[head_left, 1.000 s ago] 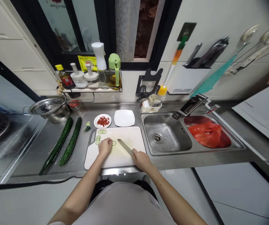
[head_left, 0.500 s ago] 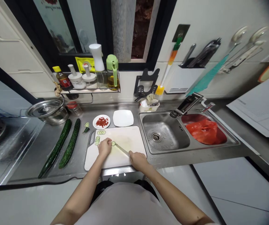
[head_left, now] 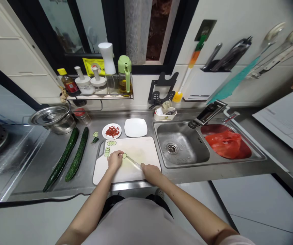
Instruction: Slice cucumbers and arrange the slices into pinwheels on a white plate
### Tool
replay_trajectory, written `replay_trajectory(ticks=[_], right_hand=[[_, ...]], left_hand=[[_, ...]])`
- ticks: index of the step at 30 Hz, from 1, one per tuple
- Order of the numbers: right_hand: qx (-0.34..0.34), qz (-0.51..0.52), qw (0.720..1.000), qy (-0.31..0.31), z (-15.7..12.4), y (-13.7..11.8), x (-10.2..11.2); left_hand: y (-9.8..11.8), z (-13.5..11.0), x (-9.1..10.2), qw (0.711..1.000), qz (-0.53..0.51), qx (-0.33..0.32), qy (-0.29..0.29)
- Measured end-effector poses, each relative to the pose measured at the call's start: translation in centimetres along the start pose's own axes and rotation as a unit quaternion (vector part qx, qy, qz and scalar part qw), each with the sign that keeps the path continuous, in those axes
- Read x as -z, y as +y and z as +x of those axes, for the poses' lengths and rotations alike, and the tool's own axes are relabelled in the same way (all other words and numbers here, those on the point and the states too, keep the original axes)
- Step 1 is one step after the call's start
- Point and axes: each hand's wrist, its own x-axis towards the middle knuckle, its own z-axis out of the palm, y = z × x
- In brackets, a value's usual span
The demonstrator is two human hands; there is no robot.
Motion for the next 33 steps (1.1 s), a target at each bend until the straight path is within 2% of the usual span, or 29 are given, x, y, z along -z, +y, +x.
replay_trajectory(ticks=[14, 23, 33], right_hand=[[0.011, 0.003, 1.0, -0.016, 1.6, -0.8, 1.1], [0.0, 0.009, 1.0, -0.02, 2.0, -1.2, 1.0], [0.0, 0.024, 1.0, -0.016, 1.7, -0.9, 0.4]], left_hand=[[-0.1, 0.1, 0.1, 1.0, -0.01, 0.003, -0.002], [-0.1, 0.0, 0.1, 1.0, -0.008, 0.001, 0.0], [0.3, -0.2, 0.0, 0.999, 0.039, -0.01, -0.003]])
